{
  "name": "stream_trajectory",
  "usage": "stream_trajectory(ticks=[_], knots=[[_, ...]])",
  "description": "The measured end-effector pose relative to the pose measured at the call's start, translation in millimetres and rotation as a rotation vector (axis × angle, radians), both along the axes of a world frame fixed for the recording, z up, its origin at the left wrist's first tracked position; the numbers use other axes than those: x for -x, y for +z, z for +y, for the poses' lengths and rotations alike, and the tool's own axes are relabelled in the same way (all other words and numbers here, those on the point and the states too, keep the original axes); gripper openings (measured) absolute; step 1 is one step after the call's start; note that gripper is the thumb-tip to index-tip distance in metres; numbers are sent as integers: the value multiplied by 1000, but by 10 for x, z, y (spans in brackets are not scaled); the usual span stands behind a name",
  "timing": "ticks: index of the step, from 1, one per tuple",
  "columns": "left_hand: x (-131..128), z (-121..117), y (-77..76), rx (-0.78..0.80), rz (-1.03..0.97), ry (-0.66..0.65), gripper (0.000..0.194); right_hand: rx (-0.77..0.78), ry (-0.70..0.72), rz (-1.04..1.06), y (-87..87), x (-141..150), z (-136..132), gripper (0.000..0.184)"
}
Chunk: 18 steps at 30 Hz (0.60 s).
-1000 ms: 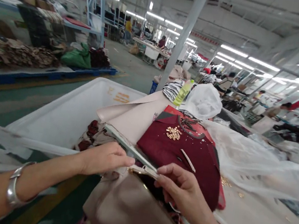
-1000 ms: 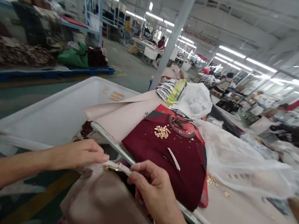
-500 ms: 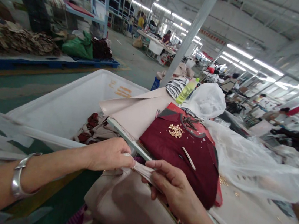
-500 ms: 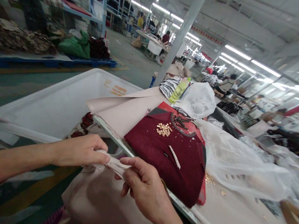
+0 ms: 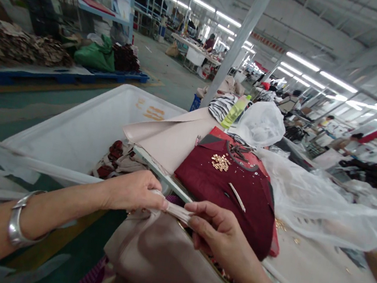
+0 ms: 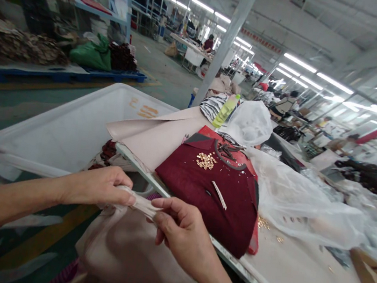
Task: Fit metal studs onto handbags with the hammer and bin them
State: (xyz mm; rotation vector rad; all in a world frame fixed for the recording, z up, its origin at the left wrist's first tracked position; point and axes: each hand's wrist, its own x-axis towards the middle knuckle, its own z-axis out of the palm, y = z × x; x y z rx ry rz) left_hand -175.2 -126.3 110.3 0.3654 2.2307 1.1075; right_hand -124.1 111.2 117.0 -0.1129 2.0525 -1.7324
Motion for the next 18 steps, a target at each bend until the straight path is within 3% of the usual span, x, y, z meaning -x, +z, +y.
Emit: stream_trajectory(ticks=[5, 8, 12, 15, 18], knots=[[7, 7, -65, -34, -8, 19, 40, -90, 8, 56, -122, -30, 38, 27], [29, -19, -124, -64, -15, 48, 39, -224, 20, 139, -252, -17, 99, 23], [75, -180, -205, -165, -67, 203, 44, -410, -7, 318, -489, -14, 364, 28], [83, -308, -250, -190, -121, 240, 49, -324, -100, 225, -583, -107, 570, 31], [61, -329, -244, -201, -109, 140, 50, -203, -142, 156, -459, -234, 555, 36]])
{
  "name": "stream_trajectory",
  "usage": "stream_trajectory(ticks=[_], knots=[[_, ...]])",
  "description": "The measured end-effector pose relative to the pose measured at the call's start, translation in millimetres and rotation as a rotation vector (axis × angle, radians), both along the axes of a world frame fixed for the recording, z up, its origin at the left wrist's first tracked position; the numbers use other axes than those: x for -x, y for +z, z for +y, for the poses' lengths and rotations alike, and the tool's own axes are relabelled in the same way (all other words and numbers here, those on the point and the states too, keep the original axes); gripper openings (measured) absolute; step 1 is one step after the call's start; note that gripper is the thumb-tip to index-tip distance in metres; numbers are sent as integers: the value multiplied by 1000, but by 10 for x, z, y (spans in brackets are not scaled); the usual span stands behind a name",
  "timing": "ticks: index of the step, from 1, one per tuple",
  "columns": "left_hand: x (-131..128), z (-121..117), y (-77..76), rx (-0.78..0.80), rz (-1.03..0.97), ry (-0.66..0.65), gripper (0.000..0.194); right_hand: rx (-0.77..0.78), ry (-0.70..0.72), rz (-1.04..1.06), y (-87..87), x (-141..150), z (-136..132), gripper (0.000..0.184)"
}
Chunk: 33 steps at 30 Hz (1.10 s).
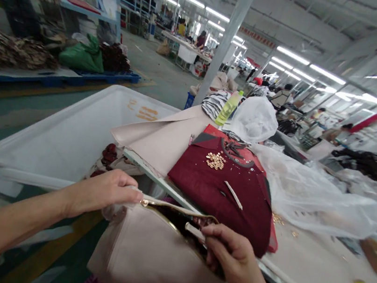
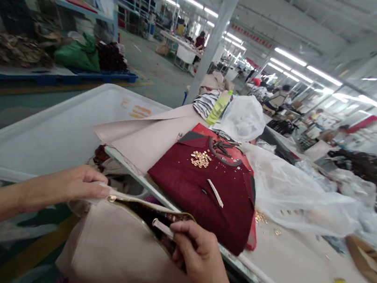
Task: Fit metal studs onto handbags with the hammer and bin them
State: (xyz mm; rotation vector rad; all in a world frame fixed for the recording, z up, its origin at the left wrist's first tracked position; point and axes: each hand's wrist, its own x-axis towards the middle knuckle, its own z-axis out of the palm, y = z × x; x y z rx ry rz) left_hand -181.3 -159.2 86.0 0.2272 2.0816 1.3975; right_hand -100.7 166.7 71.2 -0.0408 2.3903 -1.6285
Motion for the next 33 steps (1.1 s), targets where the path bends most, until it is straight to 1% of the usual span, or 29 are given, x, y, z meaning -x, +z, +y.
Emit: stream_trajectory(ticks=[3, 5, 7, 9, 11, 13, 16, 20, 23, 26, 28, 30, 32, 33], knots=[[-30, 70, 54, 2, 36, -93, 54, 40, 61, 133, 253, -44, -219, 29], [-52, 122, 94, 10, 52, -138, 58, 18, 108, 184, 375, -18, -379, 24], [-82, 158, 125, 36, 77, -155, 60, -25, 143, 201, 417, 23, -492, 22], [-116, 182, 150, 86, 100, -146, 61, -59, 179, 219, 397, 57, -546, 21], [-147, 202, 170, 148, 120, -131, 57, -72, 201, 234, 361, 75, -559, 21], [-167, 221, 182, 190, 125, -112, 49, -81, 213, 230, 339, 79, -557, 21], [-167, 247, 178, 198, 126, -81, 41, -89, 209, 191, 333, 74, -558, 21], [-146, 277, 150, 164, 107, -66, 40, -92, 195, 168, 293, 68, -555, 22], [-141, 285, 117, 139, 92, -45, 40, -96, 189, 140, 196, 75, -512, 22], [-139, 254, 69, 73, 76, -1, 41, -117, 155, 94, 75, 82, -398, 24], [-134, 211, 36, 27, 32, 29, 43, -138, 120, 41, 43, 75, -280, 25], [-129, 165, 13, 12, -3, 23, 45, -231, 148, 15, 94, 53, -153, 22], [-127, 134, 8, 24, 5, -10, 47, -421, 183, 68, 222, 24, -60, 21], [-126, 127, 13, 33, 18, -28, 48, -515, 175, 129, 298, 11, -40, 22]])
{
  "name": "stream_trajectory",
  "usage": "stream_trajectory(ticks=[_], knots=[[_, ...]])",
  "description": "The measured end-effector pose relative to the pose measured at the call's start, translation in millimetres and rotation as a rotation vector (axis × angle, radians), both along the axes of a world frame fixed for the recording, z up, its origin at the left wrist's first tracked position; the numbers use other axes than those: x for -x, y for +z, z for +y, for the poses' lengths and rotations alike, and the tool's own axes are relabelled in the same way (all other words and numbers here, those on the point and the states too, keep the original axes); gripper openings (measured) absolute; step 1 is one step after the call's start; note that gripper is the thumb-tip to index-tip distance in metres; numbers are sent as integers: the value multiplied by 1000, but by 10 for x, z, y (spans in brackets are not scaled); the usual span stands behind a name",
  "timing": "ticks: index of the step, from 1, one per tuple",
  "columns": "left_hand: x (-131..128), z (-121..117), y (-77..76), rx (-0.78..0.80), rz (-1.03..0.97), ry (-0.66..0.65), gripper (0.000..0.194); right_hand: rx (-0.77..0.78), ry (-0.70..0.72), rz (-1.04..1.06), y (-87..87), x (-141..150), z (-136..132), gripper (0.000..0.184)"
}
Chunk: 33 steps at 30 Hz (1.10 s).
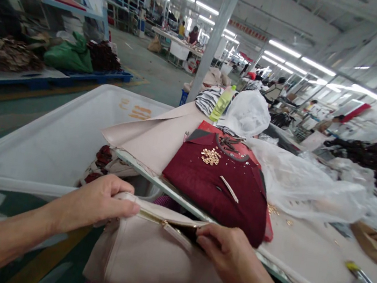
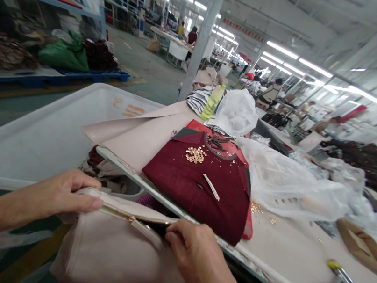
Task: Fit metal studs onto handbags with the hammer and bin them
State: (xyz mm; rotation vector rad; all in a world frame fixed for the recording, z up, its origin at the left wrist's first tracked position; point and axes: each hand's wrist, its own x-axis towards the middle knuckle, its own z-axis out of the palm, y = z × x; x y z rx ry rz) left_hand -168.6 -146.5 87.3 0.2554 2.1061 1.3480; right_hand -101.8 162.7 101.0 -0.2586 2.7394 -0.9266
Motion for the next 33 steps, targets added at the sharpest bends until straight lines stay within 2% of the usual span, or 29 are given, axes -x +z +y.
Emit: stream_trajectory(ticks=[2, 4, 6, 7, 9, 11, 13, 14, 16, 17, 20, 24, 27, 29, 31, 33], knots=[[3, 2, 21, 20, 29, -35, 49, -64, -9, 158, 126, -14, -25, 19], [9, 21, 54, 50, 67, -74, 49, 14, 55, 254, 162, -7, -125, 16], [15, 45, 92, 82, 99, -106, 49, 99, 184, 265, 89, 16, -257, 39], [14, 60, 112, 103, 114, -123, 49, 119, 229, 257, 23, 32, -317, 41], [-9, 103, 158, 211, 184, -150, 48, 127, 244, 252, -117, 65, -399, 25], [-72, 189, 205, 353, 486, -62, 43, 127, 195, 247, -201, 106, -419, 9], [-170, 338, 238, 448, 1006, 80, 32, 122, 108, 230, -187, 168, -387, 11], [-222, 438, 242, 442, 1283, 107, 31, 123, 57, 224, -150, 210, -358, 13], [-297, 669, 215, 382, 1674, 39, 39, 137, -34, 227, -55, 324, -283, 19], [-305, 790, 182, 374, 1754, -29, 40, 146, -63, 230, -16, 394, -238, 20], [-170, 1108, 17, 410, 1760, -116, 40, 143, -114, 228, 1, 626, -76, 21], [212, 1336, -297, 424, 1702, -219, 41, 146, -120, 200, -155, 826, 127, 19], [397, 1418, -515, 414, 1605, -265, 42, 168, -65, 158, -228, 777, 227, 27], [437, 1453, -596, 423, 1518, -272, 47, 200, -60, 117, -224, 649, 356, 36], [437, 1464, -614, 436, 1445, -270, 54, 237, -169, 85, -220, 479, 653, 32], [423, 1443, -601, 434, 1426, -277, 57, 201, -427, 111, -266, 302, 1162, 35]])
